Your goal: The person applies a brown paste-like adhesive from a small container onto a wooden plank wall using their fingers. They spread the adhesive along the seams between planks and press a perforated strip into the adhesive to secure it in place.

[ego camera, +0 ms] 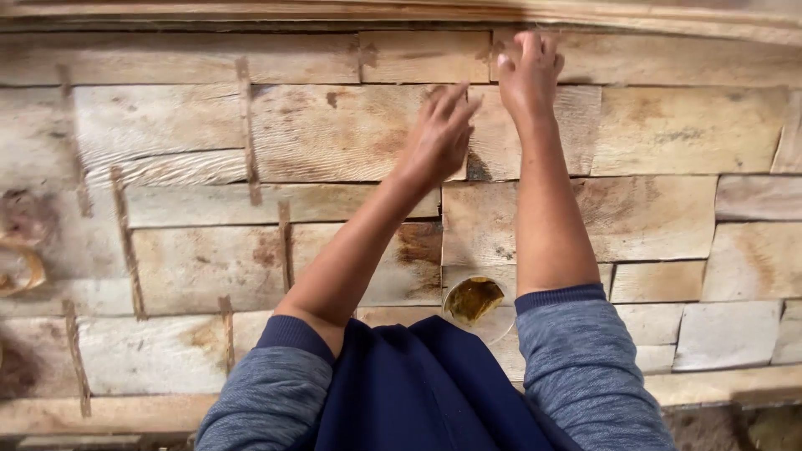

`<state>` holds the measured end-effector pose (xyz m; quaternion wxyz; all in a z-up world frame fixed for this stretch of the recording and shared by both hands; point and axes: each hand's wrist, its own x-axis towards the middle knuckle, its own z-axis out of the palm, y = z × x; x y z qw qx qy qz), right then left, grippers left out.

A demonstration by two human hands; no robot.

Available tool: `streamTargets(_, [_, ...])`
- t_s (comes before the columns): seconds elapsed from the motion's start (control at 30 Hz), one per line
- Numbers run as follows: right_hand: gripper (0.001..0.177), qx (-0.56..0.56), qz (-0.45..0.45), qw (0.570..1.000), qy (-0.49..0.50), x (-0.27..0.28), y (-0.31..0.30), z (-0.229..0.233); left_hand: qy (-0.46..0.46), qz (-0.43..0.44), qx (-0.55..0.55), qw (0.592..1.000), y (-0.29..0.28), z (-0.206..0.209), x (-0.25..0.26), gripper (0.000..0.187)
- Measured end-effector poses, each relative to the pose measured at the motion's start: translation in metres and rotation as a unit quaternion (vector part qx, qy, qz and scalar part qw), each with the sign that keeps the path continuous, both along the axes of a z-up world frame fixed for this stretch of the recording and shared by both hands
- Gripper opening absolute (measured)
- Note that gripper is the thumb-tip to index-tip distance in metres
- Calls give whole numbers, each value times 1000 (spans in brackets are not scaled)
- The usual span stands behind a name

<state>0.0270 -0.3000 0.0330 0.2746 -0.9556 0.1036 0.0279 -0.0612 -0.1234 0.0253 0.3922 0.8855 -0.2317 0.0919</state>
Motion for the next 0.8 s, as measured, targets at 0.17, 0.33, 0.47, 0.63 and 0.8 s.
streamTargets(0.17, [19,62,16,998,-9,-64,28,71,92,-41,-126,987,52,38,-115,38])
streamTargets(0.33, [22,98,103,988,-51,-170,56,107,207,-6,-156,966,89,36,-241,28])
streamTargets(0.47, [21,157,227,959,-71,-270,108,122,298,63,-227,925,115,56,-316,30])
streamTargets(0.63, [22,192,328,922,71,-374,173,104,294,152,-252,910,150,37,-370,29])
streamTargets(0.8, [15,216,330,914,93,-406,215,102,262,172,-225,923,192,62,-400,26])
